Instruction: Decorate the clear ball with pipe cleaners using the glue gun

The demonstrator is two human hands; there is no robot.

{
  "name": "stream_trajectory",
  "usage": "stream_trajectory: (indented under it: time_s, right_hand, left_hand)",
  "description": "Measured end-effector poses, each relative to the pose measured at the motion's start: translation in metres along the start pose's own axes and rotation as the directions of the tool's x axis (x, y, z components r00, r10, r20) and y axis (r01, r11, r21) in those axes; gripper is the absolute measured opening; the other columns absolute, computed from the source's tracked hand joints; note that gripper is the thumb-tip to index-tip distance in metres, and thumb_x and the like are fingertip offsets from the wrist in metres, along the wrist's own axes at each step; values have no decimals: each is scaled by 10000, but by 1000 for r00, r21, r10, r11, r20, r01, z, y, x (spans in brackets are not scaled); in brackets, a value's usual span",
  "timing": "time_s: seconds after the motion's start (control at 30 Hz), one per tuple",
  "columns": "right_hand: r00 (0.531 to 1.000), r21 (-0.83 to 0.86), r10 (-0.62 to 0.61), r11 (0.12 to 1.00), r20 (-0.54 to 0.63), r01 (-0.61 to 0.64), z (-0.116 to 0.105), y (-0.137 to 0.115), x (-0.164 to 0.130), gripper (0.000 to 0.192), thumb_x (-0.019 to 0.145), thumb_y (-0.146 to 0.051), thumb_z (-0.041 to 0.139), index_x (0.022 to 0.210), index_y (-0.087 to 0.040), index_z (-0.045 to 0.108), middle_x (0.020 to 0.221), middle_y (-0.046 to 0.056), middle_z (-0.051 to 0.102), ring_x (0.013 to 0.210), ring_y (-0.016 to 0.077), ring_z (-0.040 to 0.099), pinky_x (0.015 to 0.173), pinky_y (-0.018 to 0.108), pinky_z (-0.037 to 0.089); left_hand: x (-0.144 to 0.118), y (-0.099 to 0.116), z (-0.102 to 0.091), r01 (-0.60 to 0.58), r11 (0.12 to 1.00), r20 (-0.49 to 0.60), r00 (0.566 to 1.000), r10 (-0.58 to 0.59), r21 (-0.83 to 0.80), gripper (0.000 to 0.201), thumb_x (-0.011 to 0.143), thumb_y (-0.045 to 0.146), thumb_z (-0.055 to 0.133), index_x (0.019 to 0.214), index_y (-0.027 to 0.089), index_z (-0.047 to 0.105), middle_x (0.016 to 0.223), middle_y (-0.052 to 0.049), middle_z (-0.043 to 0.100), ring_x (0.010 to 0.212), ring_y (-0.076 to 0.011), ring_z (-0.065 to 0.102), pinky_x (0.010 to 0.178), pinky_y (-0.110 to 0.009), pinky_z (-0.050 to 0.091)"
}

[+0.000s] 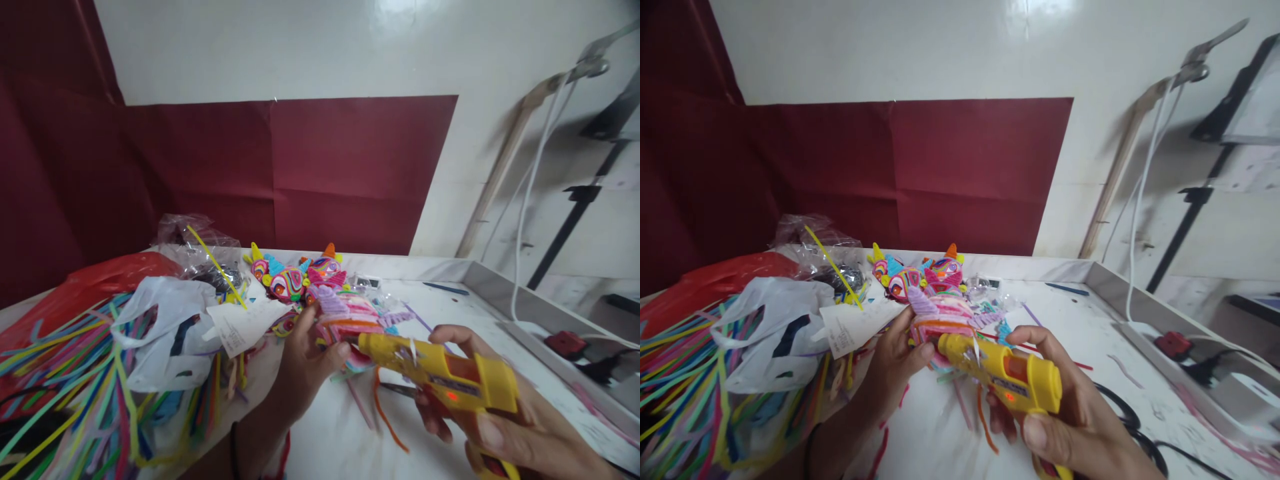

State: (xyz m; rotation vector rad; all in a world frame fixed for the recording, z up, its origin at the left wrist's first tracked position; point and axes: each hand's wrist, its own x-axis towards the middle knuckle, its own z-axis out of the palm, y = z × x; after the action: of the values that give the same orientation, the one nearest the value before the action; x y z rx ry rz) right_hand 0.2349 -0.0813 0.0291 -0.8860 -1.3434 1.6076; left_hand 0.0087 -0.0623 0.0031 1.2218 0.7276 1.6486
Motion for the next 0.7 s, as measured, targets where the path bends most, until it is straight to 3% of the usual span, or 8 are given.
stream_trajectory:
  time_s: [0.4, 0.6, 0.7]
  right_hand:
    - [999, -26, -18, 1000, 32, 18, -7, 6, 0, 878, 611, -618, 770, 1338, -344, 361, 847, 58, 664, 740, 249, 618, 470, 250, 352]
    - [1000, -9, -19, 1000, 6, 19, -8, 7, -3, 927, 580, -601, 801, 1355, -327, 374, 854, 72, 689, 746, 256, 636, 493, 256, 396]
    - [1000, -2, -12, 1000, -1, 12, -9, 7, -5, 940, 557, -616, 829, 1340, -341, 387, 862, 76, 679, 737, 246, 623, 440, 219, 317]
  left_hand:
    - [1, -1, -1, 2, 1000, 13, 1000, -2, -10, 603, 759, 313, 760, 1314, 158, 584, 1174, -100, 731, 1120, -281, 673, 1013, -382, 496]
    - [2, -1, -2, 34, 999, 12, 999, -34, -10, 586, 762, 288, 748, 1314, 168, 592, 1176, -97, 735, 1110, -281, 675, 1013, -393, 496]
    - [1, -2, -1, 39, 999, -7, 999, -39, -34, 580, 743, 283, 752, 1293, 163, 610, 1189, -102, 730, 1122, -284, 667, 1024, -396, 486]
